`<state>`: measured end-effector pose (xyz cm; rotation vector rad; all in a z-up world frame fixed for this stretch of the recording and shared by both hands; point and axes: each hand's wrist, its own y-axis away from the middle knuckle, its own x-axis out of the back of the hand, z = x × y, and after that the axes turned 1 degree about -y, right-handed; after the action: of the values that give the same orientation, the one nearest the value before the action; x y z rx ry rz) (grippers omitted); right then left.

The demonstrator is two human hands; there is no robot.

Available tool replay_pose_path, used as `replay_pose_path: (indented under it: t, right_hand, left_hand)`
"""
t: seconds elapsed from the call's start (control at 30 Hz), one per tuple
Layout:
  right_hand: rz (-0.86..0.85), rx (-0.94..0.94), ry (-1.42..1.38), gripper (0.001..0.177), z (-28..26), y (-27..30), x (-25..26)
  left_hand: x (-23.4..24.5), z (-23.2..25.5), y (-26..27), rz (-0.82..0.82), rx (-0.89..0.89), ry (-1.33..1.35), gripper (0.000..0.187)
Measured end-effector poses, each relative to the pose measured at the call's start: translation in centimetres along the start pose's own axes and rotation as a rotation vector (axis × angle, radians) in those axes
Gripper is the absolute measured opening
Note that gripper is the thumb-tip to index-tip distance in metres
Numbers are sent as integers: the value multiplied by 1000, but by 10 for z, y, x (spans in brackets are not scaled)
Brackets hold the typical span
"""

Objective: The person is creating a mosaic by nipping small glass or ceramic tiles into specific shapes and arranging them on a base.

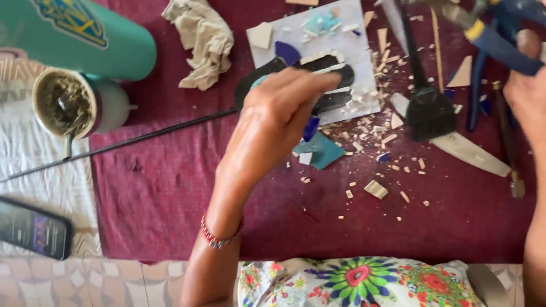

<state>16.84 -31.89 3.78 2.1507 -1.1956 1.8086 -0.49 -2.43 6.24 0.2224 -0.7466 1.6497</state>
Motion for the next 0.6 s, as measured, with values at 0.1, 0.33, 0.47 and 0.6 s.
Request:
replay_pose_path:
  t: [0.1,0.33,0.47,0.6]
  right_hand:
    - [38,-18,141,35,-30,12,1]
    - [95,38,-217,18,-45,2,-32]
    - [52,28,-255,11,-38,2,-40]
    - [49,-49,-292,22,-28,6,-44]
  left_hand:
    - [17,15,20,-166,-17,-116,25]
    - [-12,15,52,-492,19,-636,11]
    - [-10,6,33,-485,-76,-487,8]
    - [4,-3,-9,-264,-17,279,22]
